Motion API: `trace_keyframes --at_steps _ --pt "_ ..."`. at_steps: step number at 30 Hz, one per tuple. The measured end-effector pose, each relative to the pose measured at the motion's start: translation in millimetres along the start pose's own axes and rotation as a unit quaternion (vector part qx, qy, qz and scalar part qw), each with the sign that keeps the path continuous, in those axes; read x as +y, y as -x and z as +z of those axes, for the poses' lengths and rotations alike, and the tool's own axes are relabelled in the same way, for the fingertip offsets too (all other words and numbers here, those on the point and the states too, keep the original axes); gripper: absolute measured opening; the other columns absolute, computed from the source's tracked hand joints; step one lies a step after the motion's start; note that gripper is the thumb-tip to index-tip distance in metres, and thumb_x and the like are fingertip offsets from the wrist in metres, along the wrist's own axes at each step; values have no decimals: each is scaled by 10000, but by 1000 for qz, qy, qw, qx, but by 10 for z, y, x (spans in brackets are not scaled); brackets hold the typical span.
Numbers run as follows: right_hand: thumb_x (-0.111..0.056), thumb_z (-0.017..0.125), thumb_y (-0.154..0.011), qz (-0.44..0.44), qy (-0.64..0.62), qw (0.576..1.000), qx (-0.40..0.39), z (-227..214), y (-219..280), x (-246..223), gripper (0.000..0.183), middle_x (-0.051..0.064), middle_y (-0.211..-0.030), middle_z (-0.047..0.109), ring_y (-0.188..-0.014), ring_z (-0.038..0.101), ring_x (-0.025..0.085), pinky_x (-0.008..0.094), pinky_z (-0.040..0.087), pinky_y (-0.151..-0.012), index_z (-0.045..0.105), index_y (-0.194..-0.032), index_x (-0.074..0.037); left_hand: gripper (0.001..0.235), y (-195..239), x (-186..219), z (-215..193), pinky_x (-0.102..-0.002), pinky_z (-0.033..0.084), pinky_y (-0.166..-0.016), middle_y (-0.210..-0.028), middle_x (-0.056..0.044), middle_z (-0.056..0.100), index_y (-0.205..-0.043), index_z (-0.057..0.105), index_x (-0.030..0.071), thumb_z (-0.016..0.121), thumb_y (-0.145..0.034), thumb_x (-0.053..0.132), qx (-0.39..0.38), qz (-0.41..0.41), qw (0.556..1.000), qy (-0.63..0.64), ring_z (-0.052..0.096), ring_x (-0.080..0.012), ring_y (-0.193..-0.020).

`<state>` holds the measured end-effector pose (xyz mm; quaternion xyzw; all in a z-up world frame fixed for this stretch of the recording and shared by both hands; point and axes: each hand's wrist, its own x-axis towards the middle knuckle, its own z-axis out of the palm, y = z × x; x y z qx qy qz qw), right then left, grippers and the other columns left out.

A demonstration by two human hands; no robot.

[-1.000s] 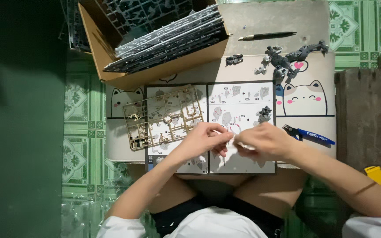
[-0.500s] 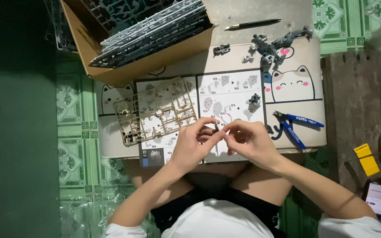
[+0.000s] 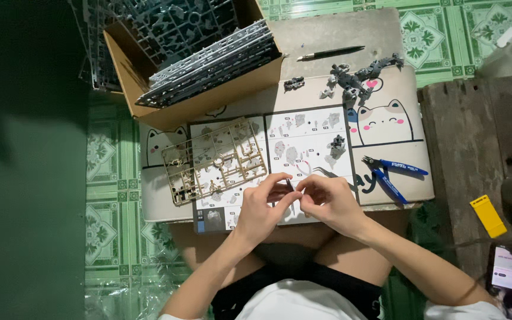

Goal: The person assembles a plastic model kit by cutting parts from a runner, clipping nubs, and snapping pieces together. They reference an instruction manual and use tweezers to handle small components while seated on the floor.

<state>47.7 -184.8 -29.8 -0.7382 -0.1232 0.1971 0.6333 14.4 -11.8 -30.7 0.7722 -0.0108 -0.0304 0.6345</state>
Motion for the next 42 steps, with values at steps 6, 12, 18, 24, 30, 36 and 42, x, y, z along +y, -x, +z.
trace_keyframes --at_steps 6,12,18,24,30,36,42 --pt "47 649 -749 -17 112 994 -6 -2 19 54 142 129 -528 643 -465 634 176 287 555 -464 696 -882 30 294 -12 -46 21 -318 611 -681 -811 -144 742 -1097 618 34 717 -858 175 -11 43 997 -64 740 -239 -774" --pt "-2 646 -786 -31 163 986 9 18 -49 188 63 123 -513 632 -475 601 179 268 499 -450 685 -829 22 298 -124 -184 55 -355 609 -654 -797 -194 730 -1126 623 8 665 -885 179 -30 69 991 -109 736 -299 -734" --pt "-41 669 -803 -52 174 983 38 -27 -186 475 45 108 -514 635 -475 609 184 270 490 -462 678 -779 -4 326 -265 -327 111 -332 590 -625 -774 -168 727 -1140 644 29 677 -877 219 -2 93 987 -131 729 -277 -711" --pt "-36 660 -820 -40 137 989 41 -37 -236 489 51 124 -522 632 -485 612 181 248 475 -452 684 -794 2 329 -348 -447 153 -316 570 -608 -728 -130 724 -1134 661 61 700 -849 221 22 95 987 -131 724 -273 -692" --pt "-39 666 -806 -42 125 990 50 -91 -270 484 43 81 -513 643 -466 601 148 238 463 -438 686 -768 -35 319 -334 -430 176 -296 575 -623 -759 -152 728 -1123 674 60 707 -832 188 33 71 993 -87 726 -266 -724" --pt "3 603 -856 -31 127 990 61 -122 -302 342 83 127 -589 677 -520 654 190 261 526 -464 677 -894 8 362 -398 -409 98 -365 595 -670 -873 -208 724 -1184 655 52 719 -839 140 1 5 1000 -19 719 -315 -806" --pt "37 630 -856 -51 139 988 50 -146 38 355 146 161 -673 655 -607 671 263 318 530 -512 656 -999 24 458 -223 -668 59 -460 550 -828 -1070 -258 656 -1230 570 -13 755 -831 115 30 -14 999 -4 641 -386 -1015"
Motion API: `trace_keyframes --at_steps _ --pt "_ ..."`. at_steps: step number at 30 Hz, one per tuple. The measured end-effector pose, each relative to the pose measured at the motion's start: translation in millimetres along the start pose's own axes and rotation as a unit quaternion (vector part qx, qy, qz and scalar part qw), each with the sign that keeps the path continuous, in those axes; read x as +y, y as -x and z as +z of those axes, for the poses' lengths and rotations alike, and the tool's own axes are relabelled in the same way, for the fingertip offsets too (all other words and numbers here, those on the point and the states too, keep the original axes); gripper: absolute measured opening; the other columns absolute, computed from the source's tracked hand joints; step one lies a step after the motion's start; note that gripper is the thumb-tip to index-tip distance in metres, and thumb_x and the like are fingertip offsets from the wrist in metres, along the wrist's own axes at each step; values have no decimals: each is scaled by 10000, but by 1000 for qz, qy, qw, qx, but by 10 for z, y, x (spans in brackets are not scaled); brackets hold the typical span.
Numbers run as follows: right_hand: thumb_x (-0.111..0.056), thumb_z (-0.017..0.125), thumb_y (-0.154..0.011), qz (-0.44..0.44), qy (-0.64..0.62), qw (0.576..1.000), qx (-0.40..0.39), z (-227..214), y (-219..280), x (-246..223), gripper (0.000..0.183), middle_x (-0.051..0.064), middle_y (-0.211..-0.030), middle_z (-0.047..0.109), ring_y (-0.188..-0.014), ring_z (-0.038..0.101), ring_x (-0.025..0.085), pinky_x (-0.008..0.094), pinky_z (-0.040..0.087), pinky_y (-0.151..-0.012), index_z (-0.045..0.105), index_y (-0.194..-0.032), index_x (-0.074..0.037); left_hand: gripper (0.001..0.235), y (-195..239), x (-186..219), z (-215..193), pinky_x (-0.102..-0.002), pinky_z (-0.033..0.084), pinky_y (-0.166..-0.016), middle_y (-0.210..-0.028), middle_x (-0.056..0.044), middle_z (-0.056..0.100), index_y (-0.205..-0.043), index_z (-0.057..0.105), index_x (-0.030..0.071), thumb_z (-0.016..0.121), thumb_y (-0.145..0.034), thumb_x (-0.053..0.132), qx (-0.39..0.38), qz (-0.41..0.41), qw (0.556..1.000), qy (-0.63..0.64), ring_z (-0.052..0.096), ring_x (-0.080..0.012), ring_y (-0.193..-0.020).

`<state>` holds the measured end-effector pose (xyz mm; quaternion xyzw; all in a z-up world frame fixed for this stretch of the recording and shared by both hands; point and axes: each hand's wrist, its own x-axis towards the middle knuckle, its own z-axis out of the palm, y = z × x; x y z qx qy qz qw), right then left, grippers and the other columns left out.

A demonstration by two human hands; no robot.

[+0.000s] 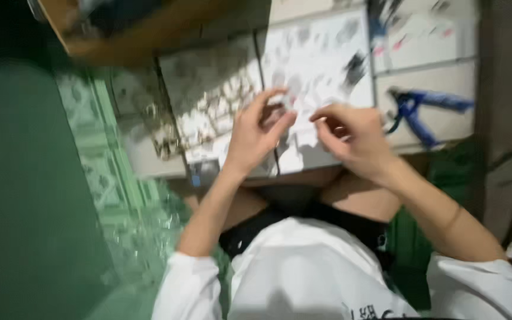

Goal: The person assembles a plastic model kit by cutting parts from a runner, clipping nubs, and snapping pieces together. They reference an instruction manual and use tweezers to handle small components while seated on the floor.

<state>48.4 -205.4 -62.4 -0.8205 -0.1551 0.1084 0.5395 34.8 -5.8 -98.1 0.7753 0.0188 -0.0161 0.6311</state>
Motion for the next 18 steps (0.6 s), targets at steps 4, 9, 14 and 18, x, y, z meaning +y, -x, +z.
trace_keyframes --at_steps 4,9,14,18 --pt "-82 642 -793 61 48 979 -188 -195 96 -455 67 104 -521 662 -452 628 218 293 489 -464 700 -815 -57 377 -119 230 -84 -334 581 -829 -1133 -175 668 -1228 575 116 731 -886 153 -35 17 996 83 635 -339 -1045" --pt "-33 531 -848 207 53 895 -392 394 711 -38 258 213 -612 713 -527 673 294 351 529 -573 669 -1028 89 376 71 54 -93 -340 591 -839 -1137 -116 667 -1220 592 133 753 -882 174 -27 62 995 71 622 -344 -1075" --pt "-12 556 -780 193 295 883 -309 1319 1581 1058 419 143 -1226 523 -1026 555 382 499 538 -674 562 -1188 -109 317 146 157 -219 -318 591 -971 -1043 -53 697 -1193 547 160 689 -912 195 -85 86 993 13 688 -184 -1042" --pt "-24 476 -779 169 293 905 -258 1812 1783 1462 673 243 -1350 430 -1164 471 432 505 479 -883 314 -1432 -45 319 192 72 -212 -310 598 -962 -1076 -58 700 -1213 530 172 685 -936 208 -84 144 986 4 691 -182 -1062"
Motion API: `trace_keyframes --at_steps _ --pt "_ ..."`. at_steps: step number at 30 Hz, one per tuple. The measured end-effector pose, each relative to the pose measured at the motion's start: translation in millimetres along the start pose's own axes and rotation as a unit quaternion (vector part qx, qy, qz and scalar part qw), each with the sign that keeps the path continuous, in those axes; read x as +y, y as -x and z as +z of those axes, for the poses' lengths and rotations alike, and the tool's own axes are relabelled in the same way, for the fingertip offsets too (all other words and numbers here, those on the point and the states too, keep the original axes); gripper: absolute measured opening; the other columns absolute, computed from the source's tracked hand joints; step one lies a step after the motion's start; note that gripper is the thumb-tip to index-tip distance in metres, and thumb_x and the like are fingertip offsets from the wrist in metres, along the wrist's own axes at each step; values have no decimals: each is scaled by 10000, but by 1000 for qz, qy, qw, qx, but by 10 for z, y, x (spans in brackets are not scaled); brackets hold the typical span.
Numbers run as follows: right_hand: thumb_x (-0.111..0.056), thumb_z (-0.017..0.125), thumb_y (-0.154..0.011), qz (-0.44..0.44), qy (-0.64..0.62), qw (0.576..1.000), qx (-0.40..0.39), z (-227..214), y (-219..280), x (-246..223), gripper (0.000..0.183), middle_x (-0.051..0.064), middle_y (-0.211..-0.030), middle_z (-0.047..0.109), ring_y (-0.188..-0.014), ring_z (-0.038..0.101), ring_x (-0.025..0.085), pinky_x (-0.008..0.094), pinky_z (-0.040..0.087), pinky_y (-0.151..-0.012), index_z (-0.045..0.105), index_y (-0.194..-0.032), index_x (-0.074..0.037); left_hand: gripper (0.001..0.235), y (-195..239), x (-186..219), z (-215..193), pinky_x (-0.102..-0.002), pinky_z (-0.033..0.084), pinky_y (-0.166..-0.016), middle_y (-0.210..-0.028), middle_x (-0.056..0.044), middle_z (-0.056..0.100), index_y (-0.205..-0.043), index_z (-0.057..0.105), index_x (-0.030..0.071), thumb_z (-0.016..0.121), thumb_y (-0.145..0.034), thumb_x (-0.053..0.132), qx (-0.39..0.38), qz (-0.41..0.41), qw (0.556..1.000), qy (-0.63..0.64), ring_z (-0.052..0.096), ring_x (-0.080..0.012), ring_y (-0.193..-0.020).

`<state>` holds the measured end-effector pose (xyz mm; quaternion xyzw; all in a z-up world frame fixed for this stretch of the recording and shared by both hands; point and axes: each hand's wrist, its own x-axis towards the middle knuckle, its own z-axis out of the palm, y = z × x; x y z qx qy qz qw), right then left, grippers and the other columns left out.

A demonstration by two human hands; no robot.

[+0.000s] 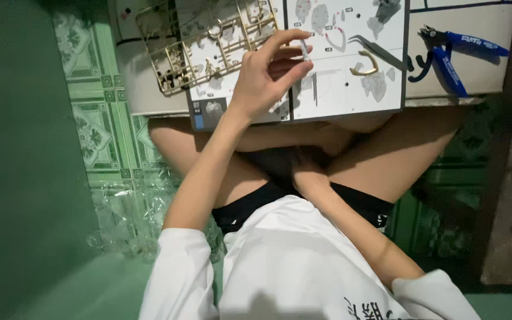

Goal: The person assembles a plastic model kit by cutting parts from a runner, clipping nubs, and snapping pieces together. They reference an instruction manual and use tweezers to handle small components while seated on the floor.

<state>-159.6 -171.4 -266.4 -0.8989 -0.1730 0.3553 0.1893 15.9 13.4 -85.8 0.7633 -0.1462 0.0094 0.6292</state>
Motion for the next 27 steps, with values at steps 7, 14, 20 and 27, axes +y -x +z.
trace_keyframes --at_steps 7,14,20,27 --pt "-50 492 -812 -80 159 981 80 717 -326 314 243 183 -871 637 -678 634 381 487 531 -541 569 -1041 -32 330 46 -95 12 -304 592 -927 -1085 -38 680 -1210 553 201 699 -916 238 16 2 1000 0 692 -196 -1074" --pt "-19 548 -756 -59 174 983 -12 666 -502 392 226 198 -913 665 -758 648 371 462 545 -641 685 -936 -21 308 -13 44 -25 -348 631 -899 -1089 -52 693 -1186 578 175 690 -903 219 20 -22 999 25 703 -209 -1031" --pt "-161 544 -834 -31 113 991 68 621 -489 534 149 148 -927 690 -776 670 334 405 525 -635 665 -905 -111 311 10 62 -23 -345 616 -914 -1052 -64 703 -1179 575 167 684 -902 256 16 -18 1000 8 699 -203 -1032" --pt "-1 687 -783 77 -650 752 76 -997 381 -378 172 252 -828 688 -766 716 308 338 621 -763 644 -877 136 301 3 55 -73 -325 612 -920 -1096 -41 677 -1165 583 191 683 -894 278 20 -50 997 53 701 -200 -1026"
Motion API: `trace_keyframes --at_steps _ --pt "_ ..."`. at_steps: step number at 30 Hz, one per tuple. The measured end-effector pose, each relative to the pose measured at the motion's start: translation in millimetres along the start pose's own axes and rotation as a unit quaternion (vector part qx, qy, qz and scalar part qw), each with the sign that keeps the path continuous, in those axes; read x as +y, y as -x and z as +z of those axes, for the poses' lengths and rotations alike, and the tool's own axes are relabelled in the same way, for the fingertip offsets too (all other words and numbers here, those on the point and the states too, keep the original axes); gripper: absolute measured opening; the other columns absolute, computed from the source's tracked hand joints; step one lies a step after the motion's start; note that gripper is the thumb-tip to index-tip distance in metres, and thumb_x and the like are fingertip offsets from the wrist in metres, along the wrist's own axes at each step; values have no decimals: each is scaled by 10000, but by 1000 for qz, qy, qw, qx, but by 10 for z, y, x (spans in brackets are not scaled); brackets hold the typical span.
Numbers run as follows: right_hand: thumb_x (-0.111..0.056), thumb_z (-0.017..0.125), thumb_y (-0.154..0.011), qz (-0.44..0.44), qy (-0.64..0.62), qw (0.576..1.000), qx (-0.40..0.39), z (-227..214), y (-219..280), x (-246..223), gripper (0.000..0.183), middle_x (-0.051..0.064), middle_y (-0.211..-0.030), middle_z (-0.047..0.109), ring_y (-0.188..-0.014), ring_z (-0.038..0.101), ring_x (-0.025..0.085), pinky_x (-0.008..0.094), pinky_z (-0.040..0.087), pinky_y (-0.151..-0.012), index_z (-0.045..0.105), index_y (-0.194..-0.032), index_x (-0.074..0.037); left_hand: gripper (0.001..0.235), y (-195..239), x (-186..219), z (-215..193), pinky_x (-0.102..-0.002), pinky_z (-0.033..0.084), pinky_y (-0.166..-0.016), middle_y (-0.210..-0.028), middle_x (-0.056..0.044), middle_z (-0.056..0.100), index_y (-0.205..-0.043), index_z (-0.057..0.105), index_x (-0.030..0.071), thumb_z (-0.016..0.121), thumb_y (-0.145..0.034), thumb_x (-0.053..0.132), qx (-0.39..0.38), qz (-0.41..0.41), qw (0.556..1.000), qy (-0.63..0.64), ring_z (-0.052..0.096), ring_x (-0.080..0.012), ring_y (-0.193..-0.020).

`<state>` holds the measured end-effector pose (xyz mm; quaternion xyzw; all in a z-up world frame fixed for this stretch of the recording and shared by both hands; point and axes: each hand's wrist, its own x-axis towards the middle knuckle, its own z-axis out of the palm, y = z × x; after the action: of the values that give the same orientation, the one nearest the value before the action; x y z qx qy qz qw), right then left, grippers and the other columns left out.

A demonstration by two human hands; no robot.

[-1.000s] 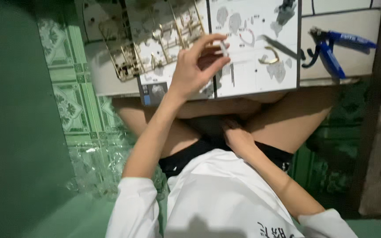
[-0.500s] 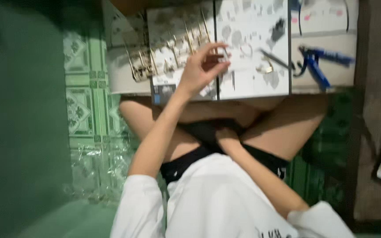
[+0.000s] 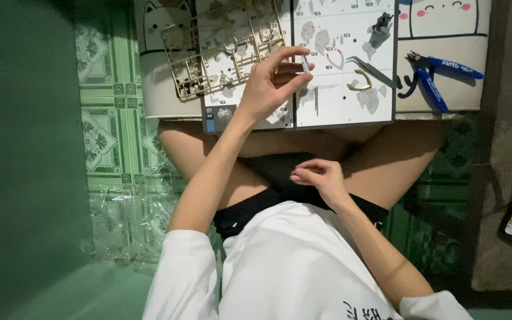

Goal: The person assembles a plastic model kit by cutting parts from a runner, clipping nubs, and snapping pieces together. They reference an instruction manual and use tweezers to handle small components while seated on the floor.

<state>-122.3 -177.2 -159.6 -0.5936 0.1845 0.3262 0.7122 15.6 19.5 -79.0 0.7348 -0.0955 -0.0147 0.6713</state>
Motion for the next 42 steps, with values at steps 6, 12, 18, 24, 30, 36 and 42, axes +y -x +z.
trace_keyframes --at_steps 6,12,18,24,30,36,42 --pt "48 668 -773 -32 -109 994 0 -54 499 -447 189 305 -854 697 -781 721 357 406 630 -752 653 -935 142 280 -24 102 19 -302 616 -898 -1028 -43 707 -1147 579 168 684 -898 243 -2 7 1000 11 702 -156 -986" --pt "49 612 -842 -142 -144 974 -106 -64 786 -764 216 300 -929 698 -865 721 389 432 638 -795 647 -1040 127 283 -39 90 62 -300 618 -906 -1017 -39 701 -1146 586 157 699 -891 205 3 -13 999 30 688 -141 -968" --pt "210 640 -714 -214 -152 965 -29 -13 740 -881 202 350 -800 697 -758 723 398 482 623 -642 618 -914 227 331 -58 -97 109 -289 600 -831 -1083 -19 624 -1190 622 96 735 -881 59 27 -4 991 134 688 -184 -956" --pt "136 724 -710 -346 16 937 51 4 449 -1321 204 259 -798 723 -772 728 271 349 613 -656 672 -907 124 383 -69 -161 78 -307 594 -815 -1055 -74 671 -1219 602 85 731 -861 48 26 -15 991 128 685 -194 -938" --pt "128 757 -737 -489 188 839 147 -24 -6 -1690 191 154 -769 734 -722 719 180 254 560 -611 720 -899 34 405 -92 -270 26 -316 594 -803 -1016 -136 703 -1214 593 56 722 -832 13 10 -45 986 162 697 -224 -924" --pt "22 782 -768 -533 348 747 190 -164 -509 -1633 191 7 -816 733 -767 674 157 263 549 -726 760 -922 -90 410 -135 -81 15 -302 596 -792 -981 -109 692 -1206 585 20 716 -820 -17 21 -58 981 186 699 -220 -915" --pt "8 745 -777 -528 521 642 193 -154 -517 -1692 288 5 -810 712 -809 645 181 306 478 -789 711 -1025 -135 409 -134 -97 -1 -318 596 -810 -1078 -194 691 -1202 563 -22 695 -816 -18 17 -53 977 207 685 -255 -973"
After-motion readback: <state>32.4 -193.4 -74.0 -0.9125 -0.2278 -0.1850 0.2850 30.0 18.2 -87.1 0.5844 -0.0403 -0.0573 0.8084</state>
